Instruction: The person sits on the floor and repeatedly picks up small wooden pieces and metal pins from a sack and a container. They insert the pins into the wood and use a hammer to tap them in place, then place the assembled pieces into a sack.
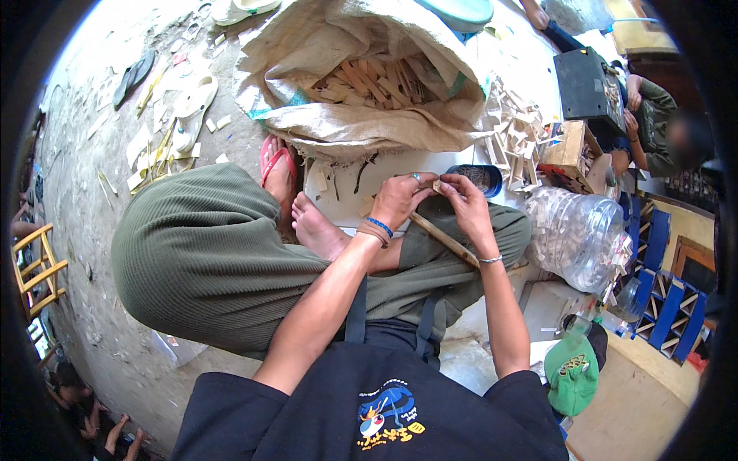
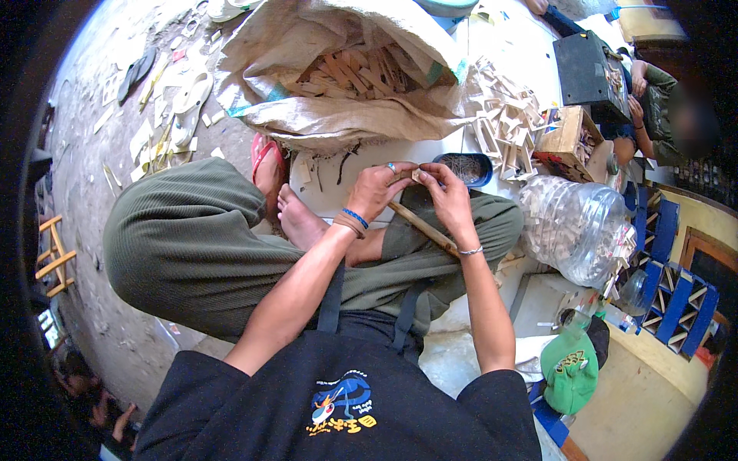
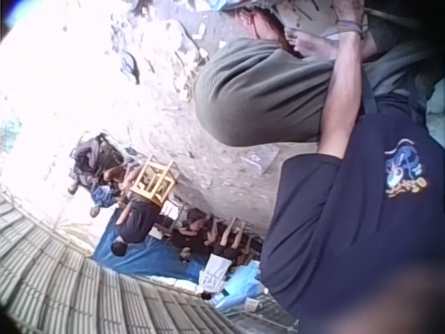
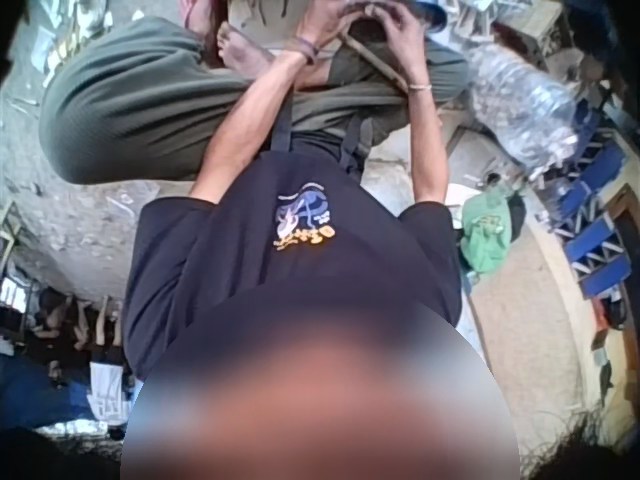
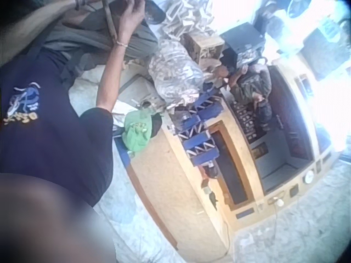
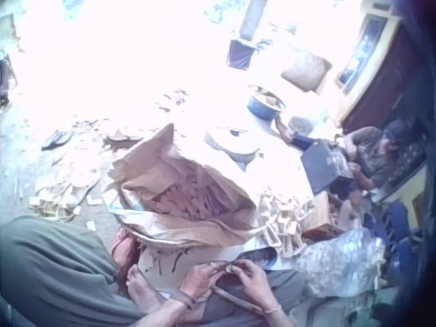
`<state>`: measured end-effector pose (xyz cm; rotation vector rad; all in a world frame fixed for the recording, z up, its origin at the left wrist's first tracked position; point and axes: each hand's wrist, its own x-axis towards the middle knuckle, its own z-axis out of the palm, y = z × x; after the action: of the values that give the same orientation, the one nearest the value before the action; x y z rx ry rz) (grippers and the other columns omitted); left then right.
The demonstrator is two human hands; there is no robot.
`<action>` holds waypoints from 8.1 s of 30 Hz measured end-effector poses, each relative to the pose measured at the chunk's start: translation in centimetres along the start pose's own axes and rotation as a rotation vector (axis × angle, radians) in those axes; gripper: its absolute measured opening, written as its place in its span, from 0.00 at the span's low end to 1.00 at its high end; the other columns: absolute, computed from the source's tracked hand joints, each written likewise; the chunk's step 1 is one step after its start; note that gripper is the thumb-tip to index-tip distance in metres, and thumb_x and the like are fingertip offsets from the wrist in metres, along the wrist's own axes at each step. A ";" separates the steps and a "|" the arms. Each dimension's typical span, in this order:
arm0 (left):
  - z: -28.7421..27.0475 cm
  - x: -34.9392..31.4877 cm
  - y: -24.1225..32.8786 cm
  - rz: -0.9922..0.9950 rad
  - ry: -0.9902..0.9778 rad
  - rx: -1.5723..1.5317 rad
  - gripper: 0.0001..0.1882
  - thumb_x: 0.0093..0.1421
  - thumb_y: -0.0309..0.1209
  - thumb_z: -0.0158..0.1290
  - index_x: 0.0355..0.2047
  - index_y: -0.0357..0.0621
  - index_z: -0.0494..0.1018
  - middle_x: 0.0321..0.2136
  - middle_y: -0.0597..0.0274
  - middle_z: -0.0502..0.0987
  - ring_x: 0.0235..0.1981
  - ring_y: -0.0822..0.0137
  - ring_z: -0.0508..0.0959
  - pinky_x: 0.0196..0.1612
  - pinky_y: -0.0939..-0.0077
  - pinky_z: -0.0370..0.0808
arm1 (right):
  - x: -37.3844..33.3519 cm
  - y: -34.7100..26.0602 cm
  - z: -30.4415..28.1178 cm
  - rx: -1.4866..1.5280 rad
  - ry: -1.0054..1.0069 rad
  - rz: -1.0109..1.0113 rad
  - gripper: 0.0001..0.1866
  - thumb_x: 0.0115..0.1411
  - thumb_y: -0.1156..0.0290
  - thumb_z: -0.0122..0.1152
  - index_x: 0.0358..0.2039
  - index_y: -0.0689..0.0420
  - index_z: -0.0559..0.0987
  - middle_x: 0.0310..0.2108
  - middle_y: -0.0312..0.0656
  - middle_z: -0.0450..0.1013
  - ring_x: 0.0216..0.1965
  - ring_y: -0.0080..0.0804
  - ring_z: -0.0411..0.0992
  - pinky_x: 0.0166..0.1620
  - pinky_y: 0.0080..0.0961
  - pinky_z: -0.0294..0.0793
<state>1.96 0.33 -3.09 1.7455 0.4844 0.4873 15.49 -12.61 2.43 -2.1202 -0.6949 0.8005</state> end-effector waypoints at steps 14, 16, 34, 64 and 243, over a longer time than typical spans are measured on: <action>0.0 0.2 -0.2 0.008 -0.011 0.003 0.18 0.63 0.31 0.65 0.53 0.44 0.79 0.43 0.50 0.86 0.45 0.50 0.86 0.46 0.62 0.82 | -0.3 -0.4 0.1 0.191 -0.053 0.159 0.16 0.74 0.66 0.61 0.51 0.66 0.83 0.42 0.34 0.81 0.45 0.19 0.74 0.51 0.20 0.73; 0.0 0.2 -0.3 0.012 -0.010 -0.003 0.18 0.63 0.31 0.65 0.52 0.44 0.79 0.43 0.50 0.86 0.46 0.50 0.86 0.46 0.62 0.82 | -0.3 -0.5 0.1 0.196 -0.051 0.172 0.15 0.74 0.66 0.60 0.51 0.66 0.83 0.42 0.34 0.81 0.45 0.19 0.74 0.51 0.20 0.73; -0.3 0.4 -0.4 -0.086 -0.026 -0.068 0.18 0.63 0.31 0.65 0.52 0.41 0.80 0.43 0.51 0.87 0.47 0.57 0.87 0.48 0.68 0.82 | -0.1 0.0 0.7 0.171 -0.012 0.096 0.15 0.72 0.63 0.63 0.50 0.61 0.85 0.35 0.26 0.78 0.33 0.12 0.65 0.37 0.15 0.65; -1.1 0.5 1.0 -0.147 -0.083 -0.113 0.17 0.61 0.38 0.68 0.47 0.43 0.84 0.41 0.55 0.87 0.44 0.62 0.87 0.46 0.69 0.81 | 0.3 1.2 0.6 0.219 -0.048 0.062 0.11 0.72 0.70 0.63 0.48 0.64 0.81 0.42 0.35 0.80 0.45 0.18 0.75 0.50 0.19 0.75; -2.6 1.5 13.3 -0.034 -0.296 -0.669 0.20 0.68 0.31 0.64 0.59 0.39 0.79 0.45 0.65 0.82 0.43 0.76 0.79 0.44 0.81 0.76 | -10.0 -10.2 -4.7 0.669 0.472 -0.134 0.09 0.75 0.63 0.59 0.48 0.52 0.72 0.44 0.38 0.75 0.29 0.10 0.67 0.20 0.10 0.64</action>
<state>2.64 0.43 10.52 1.1322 0.1122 0.3080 10.13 -15.85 16.13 -1.5402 -0.2554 0.3574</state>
